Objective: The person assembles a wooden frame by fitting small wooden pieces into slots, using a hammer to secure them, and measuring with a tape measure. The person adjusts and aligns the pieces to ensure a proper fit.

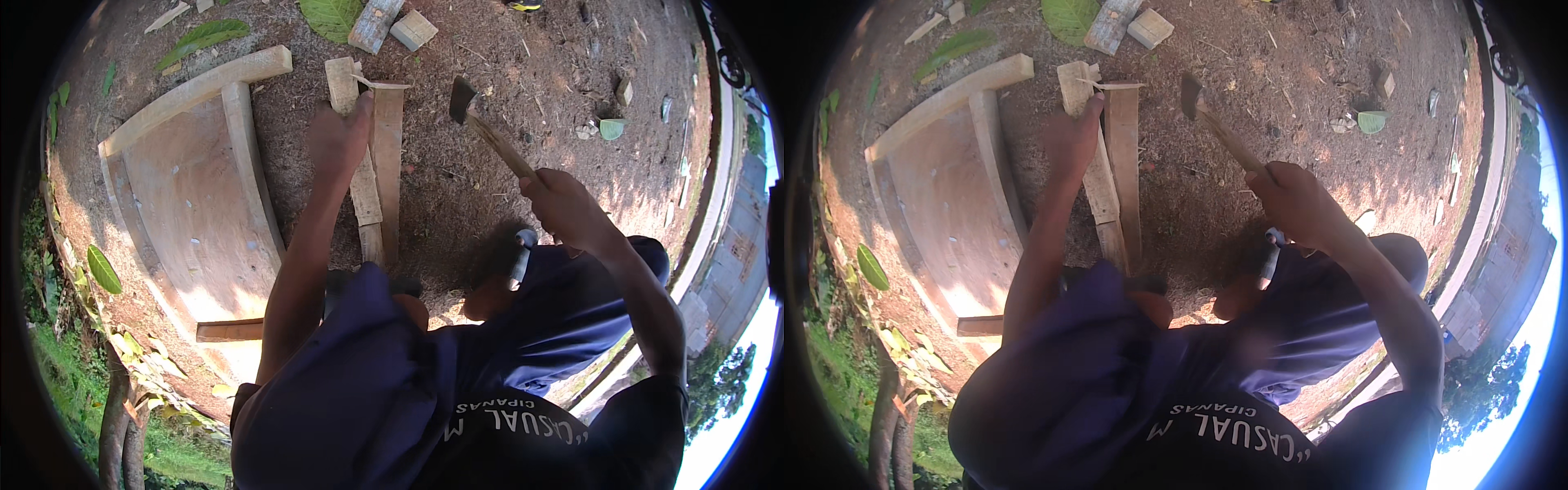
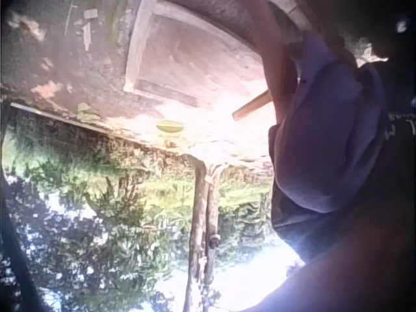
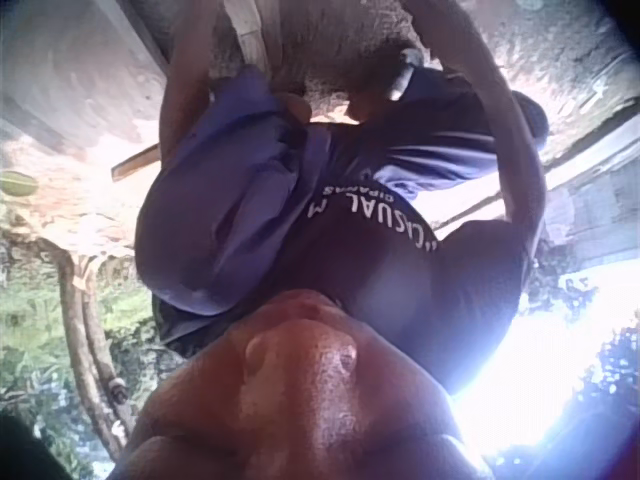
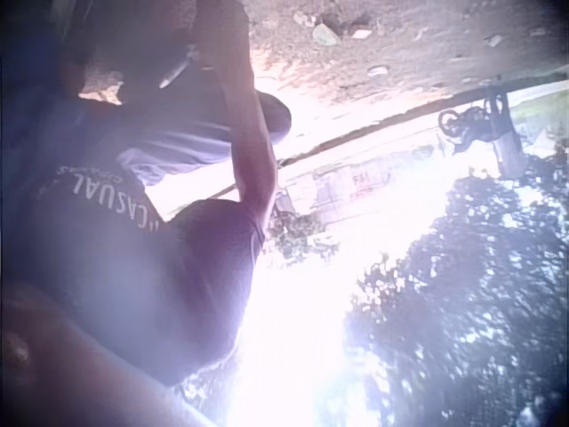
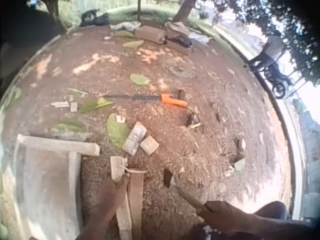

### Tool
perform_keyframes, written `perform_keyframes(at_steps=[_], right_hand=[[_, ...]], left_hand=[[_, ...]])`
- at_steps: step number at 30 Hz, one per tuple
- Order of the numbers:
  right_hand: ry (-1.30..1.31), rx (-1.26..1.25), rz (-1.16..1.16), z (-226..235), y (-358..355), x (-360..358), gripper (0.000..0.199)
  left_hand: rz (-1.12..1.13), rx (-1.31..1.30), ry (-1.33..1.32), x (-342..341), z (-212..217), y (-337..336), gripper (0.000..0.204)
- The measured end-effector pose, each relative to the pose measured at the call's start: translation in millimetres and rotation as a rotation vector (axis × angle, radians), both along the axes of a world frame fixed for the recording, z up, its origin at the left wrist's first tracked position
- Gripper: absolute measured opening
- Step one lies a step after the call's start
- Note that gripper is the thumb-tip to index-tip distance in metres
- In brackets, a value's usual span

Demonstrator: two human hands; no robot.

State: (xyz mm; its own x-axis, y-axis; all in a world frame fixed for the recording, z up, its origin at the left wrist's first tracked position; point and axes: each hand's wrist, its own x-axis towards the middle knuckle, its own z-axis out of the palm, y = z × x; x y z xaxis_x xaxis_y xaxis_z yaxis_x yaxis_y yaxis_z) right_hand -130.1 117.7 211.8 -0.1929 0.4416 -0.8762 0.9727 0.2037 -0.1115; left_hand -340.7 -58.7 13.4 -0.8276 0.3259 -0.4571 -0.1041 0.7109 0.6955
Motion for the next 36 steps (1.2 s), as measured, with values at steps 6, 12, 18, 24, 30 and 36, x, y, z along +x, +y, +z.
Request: perform_keyframes(at_steps=[6,12,18,24,30,36], right_hand=[[0.260,0.318,0.961,12.9,78.3,-53.9,0.027],[0.485,0.513,1.021,-96.1,113.6,-56.6,0.033],[1.021,0.330,1.094,-163.0,47.2,-45.1,0.063],[1.130,0.154,0.871,-203.3,6.4,-62.0,0.068],[0.807,-0.578,0.681,-261.7,-72.2,24.3,0.042],[0.828,-0.578,0.127,-236.2,-104.5,24.2,0.035]], left_hand=[[0.066,0.137,-0.170,-2.3,12.0,-3.8,0.073],[0.093,0.119,-0.090,32.2,18.3,-62.5,0.089],[-0.060,-0.300,-0.321,118.7,60.2,-120.3,0.102],[0.048,-0.546,-0.170,167.7,53.8,-97.3,0.055],[0.153,-0.631,0.045,190.0,47.9,-90.5,0.039],[0.139,-0.606,0.066,201.8,56.7,-75.3,0.039]])
